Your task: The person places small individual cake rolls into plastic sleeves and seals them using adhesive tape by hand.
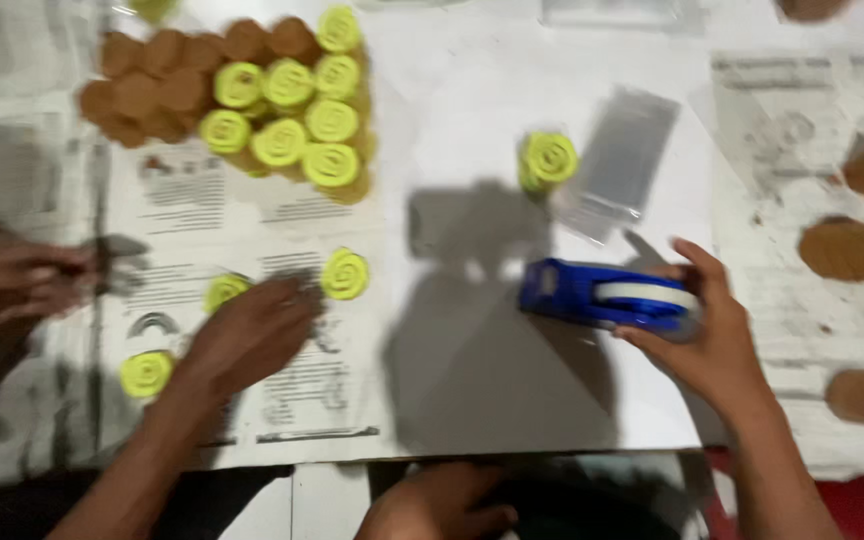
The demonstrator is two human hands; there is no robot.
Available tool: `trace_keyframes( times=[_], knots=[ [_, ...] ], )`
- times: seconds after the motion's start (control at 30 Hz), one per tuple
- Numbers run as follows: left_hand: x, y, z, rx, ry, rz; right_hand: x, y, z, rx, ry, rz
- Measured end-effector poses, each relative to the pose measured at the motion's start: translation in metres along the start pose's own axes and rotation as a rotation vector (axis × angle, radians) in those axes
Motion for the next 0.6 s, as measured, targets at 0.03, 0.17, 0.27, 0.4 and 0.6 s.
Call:
trace_keyframes(
  times=[0.03, 0.17, 0.27, 0.4, 0.6],
  knots=[
    [-0.008, -0.021, -0.003, 0.113, 0.195, -0.126, 0.004, 0.01, -0.003, 0.082, 0.03, 0.022],
    [-0.049, -0.186, 0.029, -0.016, 0.944, -0.589, -0.007, 0.036, -0.01, 0.281, 0.098, 0.081],
    [-0.002, -0.341, -0.058, 0.807, 0.421, 0.095, -0.016, 0.052, -0.013, 0.409, 0.124, 0.062],
    [0.097, -0.39, -0.003, 0.431, 0.004, 0.66, -0.007, 0.066, -0.021, 0.514, 0.166, 0.007],
    [0.047, -0.114, -0.036, 0.495, 0.319, -0.646, -0.003, 0.073, -0.032, 0.621, 0.215, -0.046]
  ],
)
Point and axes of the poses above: each hand's wrist, its own y-axis away from the middle knuckle, its own z-axis out of the palm, x = y × z, the point moved 9 cm from there along -y, towards the middle knuckle, and after that the axes turned 2 degrees about y, right-handed, at the moved point
